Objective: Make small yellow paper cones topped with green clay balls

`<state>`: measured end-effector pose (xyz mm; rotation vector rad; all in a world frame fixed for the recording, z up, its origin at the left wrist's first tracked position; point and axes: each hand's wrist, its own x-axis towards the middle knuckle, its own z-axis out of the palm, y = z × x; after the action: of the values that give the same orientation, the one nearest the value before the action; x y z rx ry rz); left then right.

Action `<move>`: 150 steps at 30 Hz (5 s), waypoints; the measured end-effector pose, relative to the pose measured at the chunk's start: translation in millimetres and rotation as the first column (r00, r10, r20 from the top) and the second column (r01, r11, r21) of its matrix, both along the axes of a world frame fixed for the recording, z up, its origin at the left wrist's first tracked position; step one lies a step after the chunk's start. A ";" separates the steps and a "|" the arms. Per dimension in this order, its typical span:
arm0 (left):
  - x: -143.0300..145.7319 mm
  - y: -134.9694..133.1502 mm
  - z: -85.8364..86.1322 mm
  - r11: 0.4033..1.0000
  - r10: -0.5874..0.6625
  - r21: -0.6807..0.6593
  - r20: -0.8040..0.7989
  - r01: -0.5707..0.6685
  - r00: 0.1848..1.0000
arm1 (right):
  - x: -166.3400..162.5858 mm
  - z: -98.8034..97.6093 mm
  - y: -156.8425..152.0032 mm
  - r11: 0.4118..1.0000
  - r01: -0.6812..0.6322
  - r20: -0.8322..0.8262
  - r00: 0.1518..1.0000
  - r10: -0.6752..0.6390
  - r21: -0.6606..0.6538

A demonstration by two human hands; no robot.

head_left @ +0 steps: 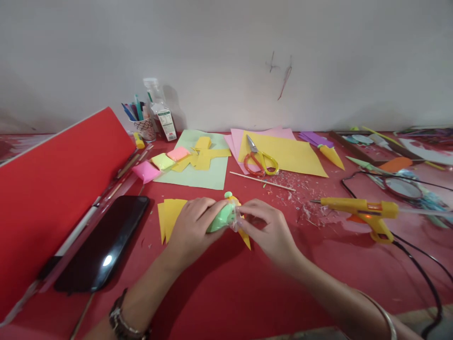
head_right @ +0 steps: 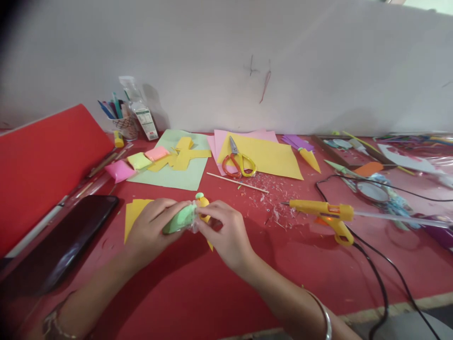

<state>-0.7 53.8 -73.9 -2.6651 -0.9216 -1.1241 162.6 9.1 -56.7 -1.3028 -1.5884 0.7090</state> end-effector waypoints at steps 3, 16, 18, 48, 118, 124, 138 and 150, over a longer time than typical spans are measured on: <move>0.5 0.2 -1.3 0.999 -0.027 0.023 0.002 0.027 1.000 | 1.8 1.7 -0.1 1.000 -0.023 0.090 0.996 0.023 0.000; 0.9 1.2 2.0 0.999 0.019 -0.049 0.050 -0.017 0.999 | 5.5 4.8 3.3 0.994 0.106 -0.193 0.976 -0.100 0.024; -1.3 3.9 0.9 0.990 0.107 -0.095 0.032 -0.103 0.994 | 8.7 5.6 5.6 0.988 0.151 -0.344 0.927 -0.149 -0.021; 15.2 -9.9 6.6 0.903 -0.140 -0.425 -0.419 -0.057 0.897 | 7.5 1.7 12.6 0.965 -0.023 -0.552 0.824 -0.129 -0.260; 10.7 -8.5 4.9 0.561 -0.020 -0.802 0.235 0.205 0.972 | 9.1 4.4 3.5 0.982 0.107 -0.236 0.969 -0.068 0.157; 11.9 -9.6 5.3 0.558 -0.038 -0.807 0.207 0.192 0.978 | 11.1 5.5 5.0 0.941 0.093 -0.067 0.995 -0.075 0.324; 11.1 -10.8 5.0 0.526 -0.042 -0.820 0.239 0.225 0.970 | 10.2 7.4 2.4 0.916 0.118 0.019 0.991 -0.135 0.382; 11.7 -10.2 5.0 0.522 -0.050 -0.820 0.245 0.235 0.968 | 8.7 6.4 3.4 0.932 0.078 0.013 0.996 -0.088 0.355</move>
<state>11.0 43.7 -68.9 -3.4828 -1.6808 -1.1812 171.3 12.5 -50.3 -1.1075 -1.5864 0.3306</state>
